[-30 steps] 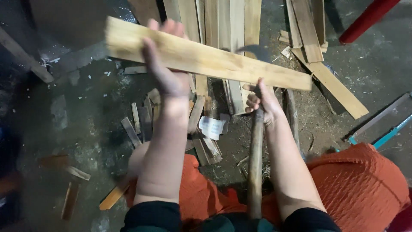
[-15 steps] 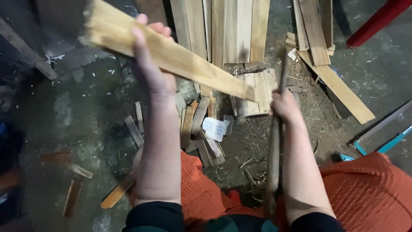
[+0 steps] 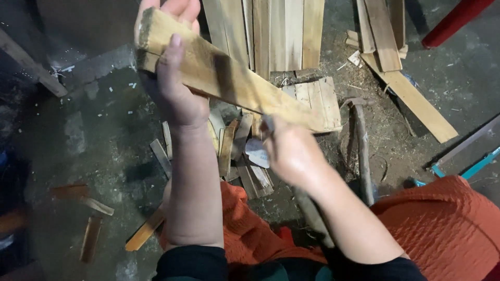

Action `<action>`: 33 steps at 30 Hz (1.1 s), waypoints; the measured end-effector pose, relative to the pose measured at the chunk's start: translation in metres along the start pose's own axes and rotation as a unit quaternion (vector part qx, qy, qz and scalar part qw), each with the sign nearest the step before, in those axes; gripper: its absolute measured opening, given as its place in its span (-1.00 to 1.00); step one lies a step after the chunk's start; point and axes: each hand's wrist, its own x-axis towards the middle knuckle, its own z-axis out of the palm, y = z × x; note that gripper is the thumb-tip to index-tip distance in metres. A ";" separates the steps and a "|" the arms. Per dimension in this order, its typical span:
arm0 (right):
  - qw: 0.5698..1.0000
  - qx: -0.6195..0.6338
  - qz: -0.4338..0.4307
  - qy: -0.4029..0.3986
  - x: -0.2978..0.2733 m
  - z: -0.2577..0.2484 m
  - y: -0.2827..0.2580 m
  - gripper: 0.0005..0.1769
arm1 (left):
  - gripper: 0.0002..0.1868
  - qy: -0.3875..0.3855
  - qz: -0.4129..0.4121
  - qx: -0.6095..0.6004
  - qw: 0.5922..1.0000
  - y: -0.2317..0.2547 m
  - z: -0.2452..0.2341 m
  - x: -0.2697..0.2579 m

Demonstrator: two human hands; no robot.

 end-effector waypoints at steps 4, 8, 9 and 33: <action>0.999 0.005 0.033 -0.020 0.007 0.018 0.011 -0.79 | -0.35 -0.008 0.006 -0.023 1.000 -0.004 0.008 -0.007; 0.990 0.094 0.100 -0.022 0.035 0.038 0.063 -0.79 | -0.33 -0.029 0.088 -0.001 0.996 -0.019 -0.001 0.003; 0.987 0.118 0.107 -0.023 0.031 0.034 0.061 -0.78 | -0.36 -0.022 0.088 -0.020 0.996 -0.018 0.000 0.003; 0.994 0.064 0.084 -0.018 0.028 0.037 0.065 -0.80 | -0.33 -0.024 0.045 -0.007 0.999 -0.006 0.002 -0.003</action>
